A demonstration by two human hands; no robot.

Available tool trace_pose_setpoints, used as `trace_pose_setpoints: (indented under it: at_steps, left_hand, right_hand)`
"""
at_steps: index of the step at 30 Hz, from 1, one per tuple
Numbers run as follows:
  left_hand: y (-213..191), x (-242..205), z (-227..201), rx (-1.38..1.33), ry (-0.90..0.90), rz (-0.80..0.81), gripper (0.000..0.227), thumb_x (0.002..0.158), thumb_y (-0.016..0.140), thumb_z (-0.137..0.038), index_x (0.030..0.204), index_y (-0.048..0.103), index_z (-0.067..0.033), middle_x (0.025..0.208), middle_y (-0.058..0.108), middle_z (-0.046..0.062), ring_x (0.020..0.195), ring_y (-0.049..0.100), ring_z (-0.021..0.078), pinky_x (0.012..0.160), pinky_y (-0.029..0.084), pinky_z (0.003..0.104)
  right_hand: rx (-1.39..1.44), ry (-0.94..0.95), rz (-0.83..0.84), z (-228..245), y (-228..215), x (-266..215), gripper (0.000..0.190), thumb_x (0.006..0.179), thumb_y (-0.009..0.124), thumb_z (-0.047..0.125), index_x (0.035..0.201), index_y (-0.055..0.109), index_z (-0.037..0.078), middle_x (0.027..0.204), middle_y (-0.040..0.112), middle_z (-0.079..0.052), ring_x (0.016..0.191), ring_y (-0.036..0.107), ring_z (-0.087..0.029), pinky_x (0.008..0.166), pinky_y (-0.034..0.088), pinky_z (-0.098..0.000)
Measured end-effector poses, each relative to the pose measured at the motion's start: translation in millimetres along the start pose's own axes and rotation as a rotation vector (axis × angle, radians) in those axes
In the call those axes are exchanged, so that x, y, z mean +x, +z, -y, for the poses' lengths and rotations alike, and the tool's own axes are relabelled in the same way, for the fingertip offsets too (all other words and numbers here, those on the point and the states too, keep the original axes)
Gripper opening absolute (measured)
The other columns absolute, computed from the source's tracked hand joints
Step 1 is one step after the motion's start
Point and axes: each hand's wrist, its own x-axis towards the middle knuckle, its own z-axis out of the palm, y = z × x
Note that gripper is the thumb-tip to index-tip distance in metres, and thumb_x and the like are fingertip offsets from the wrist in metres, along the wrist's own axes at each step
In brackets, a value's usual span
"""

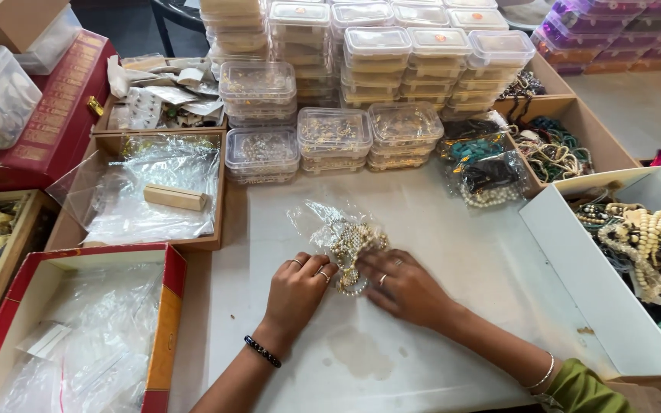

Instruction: Sorting and packing pearl necklaces and bracelets into small plastic bags.

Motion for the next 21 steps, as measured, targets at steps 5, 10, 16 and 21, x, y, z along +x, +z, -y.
trace_pose_setpoints:
  at_steps: [5, 10, 16, 21]
  left_hand:
    - [0.0, 0.0, 0.1, 0.002, 0.005, 0.028, 0.021, 0.080, 0.070, -0.011, 0.099, 0.077, -0.0123, 0.105, 0.072, -0.001, 0.096, 0.067, 0.0194, 0.080, 0.054, 0.035]
    - [-0.9, -0.3, 1.7, -0.005, 0.017, 0.038, 0.023, 0.079, 0.069, -0.010, 0.100, 0.076, -0.0126, 0.106, 0.072, -0.001, 0.095, 0.067, 0.0197, 0.078, 0.054, 0.035]
    - [-2.5, 4.3, -0.1, 0.031, -0.006, 0.024, 0.016, 0.084, 0.071, -0.012, 0.099, 0.073, -0.0117, 0.104, 0.071, 0.002, 0.094, 0.068, 0.0208, 0.077, 0.055, 0.035]
    - [-0.7, 6.8, -0.8, 0.036, -0.022, -0.014, 0.018, 0.085, 0.070, -0.013, 0.102, 0.074, -0.0086, 0.107, 0.071, 0.004, 0.094, 0.067, 0.0223, 0.077, 0.054, 0.036]
  right_hand:
    - [-0.162, 0.074, 0.083, -8.6, 13.4, 19.5, 0.062, 0.098, 0.052, 0.054, 0.136, 0.060, 0.006, 0.145, 0.057, -0.015, 0.138, 0.045, -0.027, 0.112, 0.012, -0.0619]
    - [-0.160, 0.053, 0.357, 3.3, 8.6, 40.5, 0.070, 0.099, 0.048, 0.063, 0.139, 0.054, 0.006, 0.144, 0.056, -0.011, 0.141, 0.041, -0.027, 0.116, 0.004, -0.0621]
    - [-0.117, -0.077, 0.099, -10.3, 0.4, 15.5, 0.056, 0.101, 0.053, 0.047, 0.144, 0.056, 0.011, 0.143, 0.060, -0.009, 0.142, 0.046, -0.024, 0.111, 0.013, -0.0606]
    - [-0.127, 0.001, 0.195, -8.9, -1.1, -9.7, 0.056, 0.102, 0.051, 0.048, 0.145, 0.056, 0.012, 0.152, 0.053, -0.008, 0.146, 0.041, -0.020, 0.114, 0.014, -0.0613]
